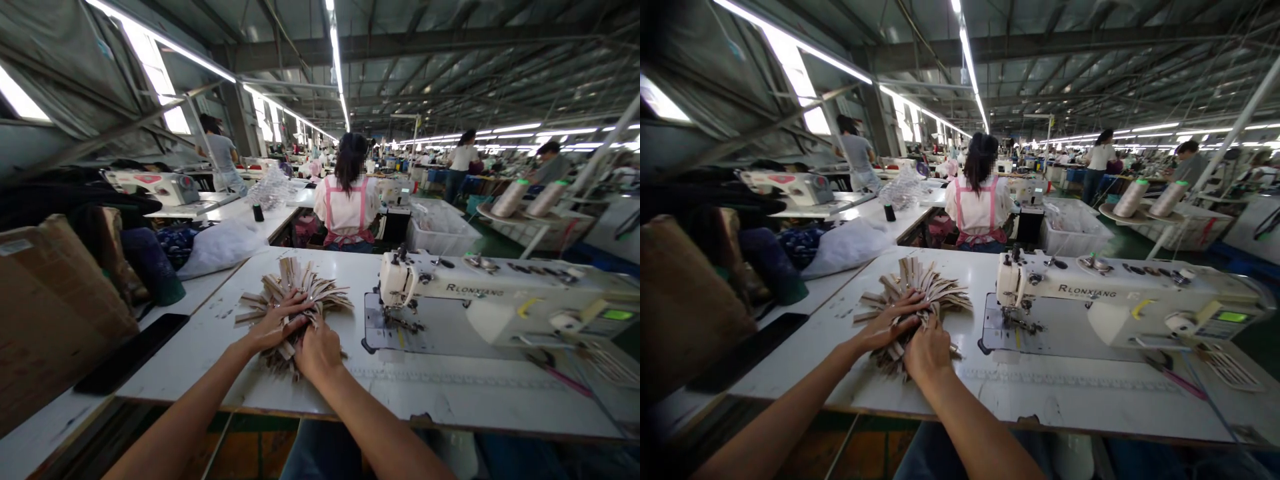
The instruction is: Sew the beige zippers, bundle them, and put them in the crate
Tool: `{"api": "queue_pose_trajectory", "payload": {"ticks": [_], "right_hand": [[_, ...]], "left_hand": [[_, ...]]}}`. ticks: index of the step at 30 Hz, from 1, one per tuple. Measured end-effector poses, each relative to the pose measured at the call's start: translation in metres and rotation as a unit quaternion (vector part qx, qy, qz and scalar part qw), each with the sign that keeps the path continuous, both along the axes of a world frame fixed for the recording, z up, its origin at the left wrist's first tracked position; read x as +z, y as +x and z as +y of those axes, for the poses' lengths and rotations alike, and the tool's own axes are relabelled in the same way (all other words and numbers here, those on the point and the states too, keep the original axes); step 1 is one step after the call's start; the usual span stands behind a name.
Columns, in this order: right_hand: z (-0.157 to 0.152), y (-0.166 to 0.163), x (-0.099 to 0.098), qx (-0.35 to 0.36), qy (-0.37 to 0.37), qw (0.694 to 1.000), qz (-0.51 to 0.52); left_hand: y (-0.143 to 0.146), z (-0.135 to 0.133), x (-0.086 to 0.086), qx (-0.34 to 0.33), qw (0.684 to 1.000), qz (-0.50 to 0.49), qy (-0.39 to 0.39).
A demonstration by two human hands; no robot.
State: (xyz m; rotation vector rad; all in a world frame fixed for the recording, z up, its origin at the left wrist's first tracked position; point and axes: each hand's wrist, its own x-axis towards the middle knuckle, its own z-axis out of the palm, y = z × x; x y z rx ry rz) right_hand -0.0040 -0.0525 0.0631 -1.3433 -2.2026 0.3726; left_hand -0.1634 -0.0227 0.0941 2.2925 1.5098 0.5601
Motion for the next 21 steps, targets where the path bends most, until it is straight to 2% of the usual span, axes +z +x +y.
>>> {"api": "queue_pose_trajectory", "payload": {"ticks": [3,8,13,15,17,18,19,21], "right_hand": [[0.003,-0.007,0.005,-0.027,-0.040,0.999,-0.012],[0.008,-0.003,0.009,0.003,-0.042,0.999,-0.013],[0.003,0.006,0.010,0.027,-0.024,0.999,-0.032],[-0.002,0.019,0.007,0.061,0.003,0.998,0.004],[-0.009,0.053,-0.002,0.089,0.030,0.992,0.089],[-0.012,0.081,-0.008,0.083,0.043,0.986,0.136],[-0.015,0.115,-0.016,0.039,0.057,0.983,0.172],[-0.018,0.203,-0.036,-0.146,0.104,0.968,0.173]], "left_hand": [[0.006,-0.002,-0.005,0.026,0.999,-0.014,0.022],[0.016,-0.006,-0.023,0.080,0.992,-0.011,0.099],[0.012,-0.002,-0.041,0.053,0.984,-0.042,0.166],[0.008,0.001,-0.046,0.053,0.983,-0.026,0.173],[0.005,0.002,-0.048,0.057,0.983,0.005,0.173],[0.005,-0.001,-0.048,0.065,0.982,0.021,0.175],[0.006,-0.006,-0.047,0.076,0.980,0.030,0.182],[0.012,-0.023,-0.045,0.120,0.966,0.012,0.228]]}}
